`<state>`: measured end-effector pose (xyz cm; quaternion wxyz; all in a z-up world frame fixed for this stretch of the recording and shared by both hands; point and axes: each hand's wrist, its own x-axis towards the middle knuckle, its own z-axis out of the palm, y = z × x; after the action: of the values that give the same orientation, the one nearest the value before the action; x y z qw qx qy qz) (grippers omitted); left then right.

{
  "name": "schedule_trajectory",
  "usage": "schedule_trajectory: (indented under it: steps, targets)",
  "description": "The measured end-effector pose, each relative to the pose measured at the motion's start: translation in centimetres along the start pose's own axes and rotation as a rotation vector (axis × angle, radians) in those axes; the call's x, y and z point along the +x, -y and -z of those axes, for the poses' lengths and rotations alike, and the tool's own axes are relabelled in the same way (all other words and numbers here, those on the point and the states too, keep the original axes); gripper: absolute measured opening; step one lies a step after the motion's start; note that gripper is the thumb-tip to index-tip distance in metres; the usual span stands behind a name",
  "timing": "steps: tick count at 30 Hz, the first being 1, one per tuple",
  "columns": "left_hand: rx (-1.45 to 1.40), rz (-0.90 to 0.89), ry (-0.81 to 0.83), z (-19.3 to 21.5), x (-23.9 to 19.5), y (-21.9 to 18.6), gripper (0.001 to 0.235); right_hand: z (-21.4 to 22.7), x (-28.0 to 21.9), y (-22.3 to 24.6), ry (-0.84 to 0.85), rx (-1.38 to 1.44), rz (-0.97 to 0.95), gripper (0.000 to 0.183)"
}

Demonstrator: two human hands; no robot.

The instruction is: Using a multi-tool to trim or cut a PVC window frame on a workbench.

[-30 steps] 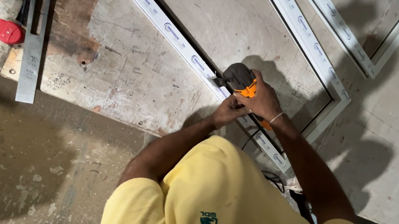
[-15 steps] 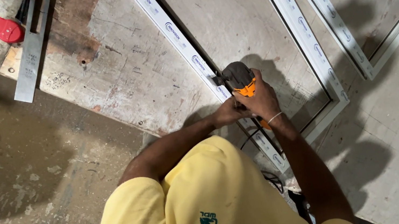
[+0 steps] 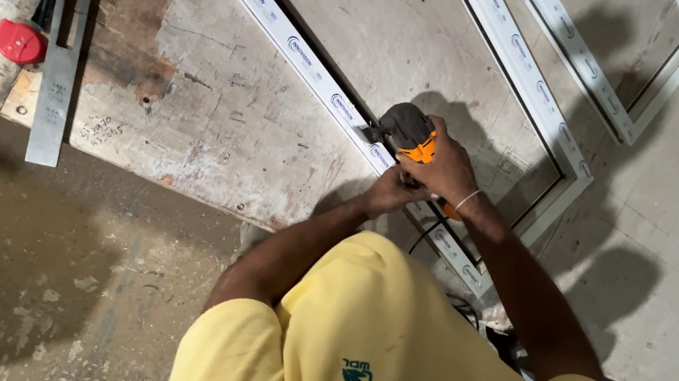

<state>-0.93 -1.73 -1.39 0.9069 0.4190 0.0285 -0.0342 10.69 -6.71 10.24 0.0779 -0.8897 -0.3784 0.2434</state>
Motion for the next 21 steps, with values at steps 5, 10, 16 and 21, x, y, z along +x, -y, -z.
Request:
schedule_trajectory:
  steps: [5, 10, 16, 21]
  targets:
    - [-0.015, 0.004, 0.019, 0.1, 0.3, 0.1, 0.054, 0.4, 0.2, 0.4, 0.012, -0.015, -0.017, 0.089]
    - [-0.039, -0.017, 0.039, 0.0, 0.4, 0.4, 0.054, 0.6, 0.1, 1.3, -0.013, -0.009, -0.020, 0.088]
    - [0.066, 0.103, 0.011, 0.1, 0.5, -0.2, 0.051, 0.9, 0.3, 2.0, 0.020, 0.014, -0.055, 0.086]
    - [0.017, 0.078, 0.039, 0.2, 0.6, 0.1, 0.051, 0.8, 0.6, 1.9, 0.002, -0.005, -0.020, 0.086]
